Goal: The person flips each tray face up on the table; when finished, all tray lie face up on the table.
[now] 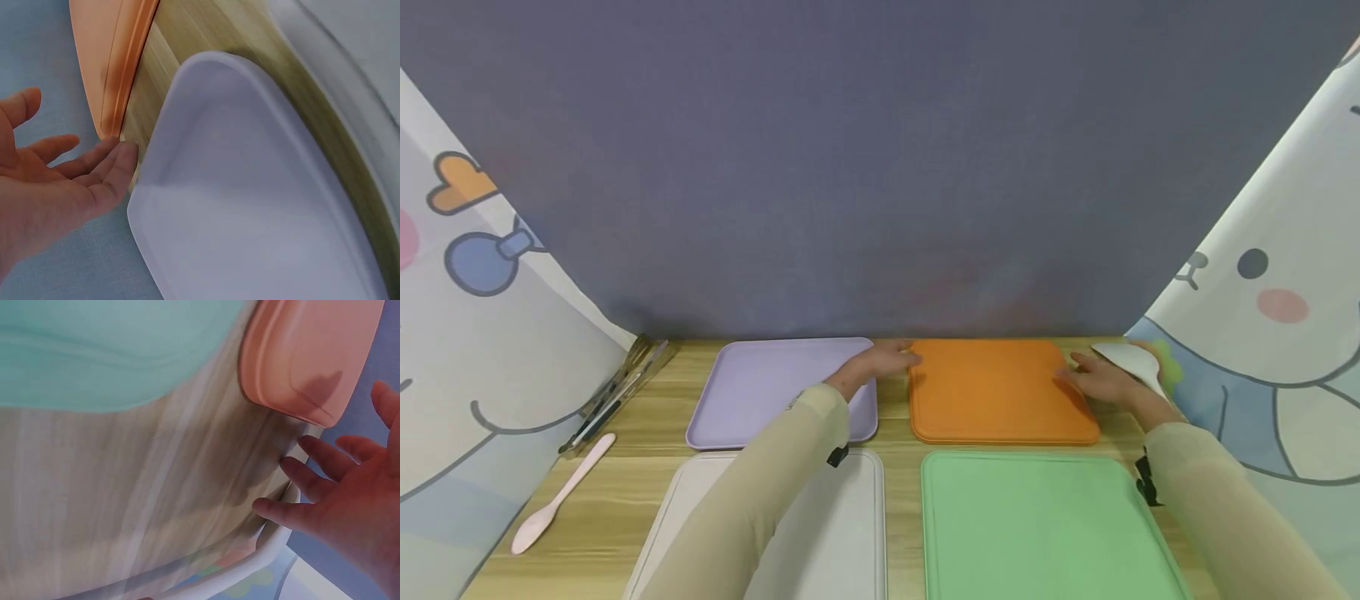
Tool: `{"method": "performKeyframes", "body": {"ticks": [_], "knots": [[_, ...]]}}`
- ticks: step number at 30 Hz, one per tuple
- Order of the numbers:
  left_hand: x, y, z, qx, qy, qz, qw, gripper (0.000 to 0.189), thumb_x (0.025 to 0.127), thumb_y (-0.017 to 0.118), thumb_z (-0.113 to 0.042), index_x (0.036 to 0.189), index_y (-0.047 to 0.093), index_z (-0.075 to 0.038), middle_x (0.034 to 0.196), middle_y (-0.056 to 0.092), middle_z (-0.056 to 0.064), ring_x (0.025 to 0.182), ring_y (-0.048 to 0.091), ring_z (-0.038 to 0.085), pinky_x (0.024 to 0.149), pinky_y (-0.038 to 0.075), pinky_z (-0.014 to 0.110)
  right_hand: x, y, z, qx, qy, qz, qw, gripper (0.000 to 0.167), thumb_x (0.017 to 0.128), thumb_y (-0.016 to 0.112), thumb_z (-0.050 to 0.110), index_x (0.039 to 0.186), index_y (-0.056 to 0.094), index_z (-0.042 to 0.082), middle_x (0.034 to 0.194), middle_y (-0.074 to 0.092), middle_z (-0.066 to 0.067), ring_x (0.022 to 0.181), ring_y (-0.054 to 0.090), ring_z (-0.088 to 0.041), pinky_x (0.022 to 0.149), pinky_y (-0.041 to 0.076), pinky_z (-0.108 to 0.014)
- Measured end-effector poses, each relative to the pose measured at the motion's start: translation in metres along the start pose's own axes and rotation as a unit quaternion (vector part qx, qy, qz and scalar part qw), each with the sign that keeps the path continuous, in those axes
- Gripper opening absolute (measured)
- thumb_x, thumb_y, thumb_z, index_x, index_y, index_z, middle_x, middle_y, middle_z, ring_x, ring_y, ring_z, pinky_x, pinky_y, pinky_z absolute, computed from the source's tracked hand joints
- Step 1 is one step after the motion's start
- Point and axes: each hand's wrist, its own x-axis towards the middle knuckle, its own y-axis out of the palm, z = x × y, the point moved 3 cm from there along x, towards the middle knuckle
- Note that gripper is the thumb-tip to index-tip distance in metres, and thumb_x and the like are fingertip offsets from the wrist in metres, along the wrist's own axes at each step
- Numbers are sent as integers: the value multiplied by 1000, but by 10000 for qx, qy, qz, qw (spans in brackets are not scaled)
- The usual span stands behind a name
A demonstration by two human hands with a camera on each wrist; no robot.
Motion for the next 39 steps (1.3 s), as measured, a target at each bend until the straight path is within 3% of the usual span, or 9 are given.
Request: {"method": "performKeyframes", "body": {"ticks": [3, 9, 14, 20, 24, 31, 33, 35, 39], "knots": [[1, 1, -3, -197, -237, 86, 9995, 67, 105, 48, -37, 159, 24, -5, 165, 26, 15, 149, 32, 36, 117, 35, 54, 0, -4, 2, -160, 134, 48, 9998, 81, 108, 38, 42, 150, 12, -21, 146, 33, -45, 135, 35, -60, 109, 33, -68], [3, 2, -7, -338, -530, 259, 9977, 68, 104, 50, -35, 160, 23, -8, 166, 24, 12, 149, 33, 35, 117, 35, 55, -2, -12, 11, -529, 349, 212, 9978, 81, 107, 38, 45, 151, 16, -19, 150, 27, -44, 136, 34, -60, 110, 31, -69], [1, 1, -10, -290, -635, 292, 9971, 68, 103, 52, -34, 160, 24, -9, 165, 27, 11, 143, 41, 35, 113, 40, 54, -1, -12, 14, -398, 383, 337, 9979, 80, 107, 39, 43, 151, 16, -20, 153, 19, -44, 138, 27, -61, 112, 27, -69], [3, 2, -12, -873, -996, 332, 9906, 67, 103, 51, -33, 160, 23, -11, 159, 35, 19, 132, 53, 40, 108, 46, 51, -1, -9, 16, -307, 406, 382, 9980, 82, 106, 41, 46, 152, 16, -18, 154, 17, -44, 140, 20, -62, 113, 23, -70], [4, 1, -12, -1564, -1339, 274, 9782, 65, 103, 51, -30, 159, 26, -10, 154, 36, 26, 129, 54, 42, 105, 49, 52, -1, -9, 18, -46, 572, 478, 9972, 87, 106, 41, 50, 154, 9, -16, 155, 11, -44, 141, 18, -62, 112, 24, -72], [6, -2, -5, -3054, -1796, 201, 9349, 70, 100, 56, -31, 159, 21, -14, 155, 33, 28, 137, 44, 49, 108, 45, 58, 1, -10, 17, 969, 1159, 686, 9861, 96, 103, 42, 56, 157, -10, -5, 158, 0, -40, 142, 18, -60, 102, 39, -72], [6, -3, -2, -3273, -1818, 256, 9269, 71, 101, 55, -31, 160, 18, -18, 157, 31, 28, 139, 42, 49, 109, 43, 58, 1, -9, 16, 1196, 1217, 677, 9830, 99, 102, 43, 58, 157, -13, -2, 159, 1, -40, 141, 21, -60, 102, 40, -70], [7, -3, 1, -3397, -1826, 304, 9221, 70, 102, 53, -31, 161, 16, -20, 158, 30, 27, 139, 41, 48, 110, 43, 57, 2, -9, 15, 1376, 1257, 662, 9802, 100, 101, 43, 58, 156, -16, -2, 157, 5, -42, 140, 24, -59, 102, 41, -69], [7, -2, 4, -3408, -1813, 267, 9221, 65, 103, 52, -29, 159, 21, -19, 156, 32, 28, 137, 43, 47, 110, 44, 54, 3, -9, 12, 1856, 1486, 566, 9697, 102, 101, 44, 58, 156, -19, 0, 156, 12, -42, 138, 30, -55, 105, 39, -67]]}}
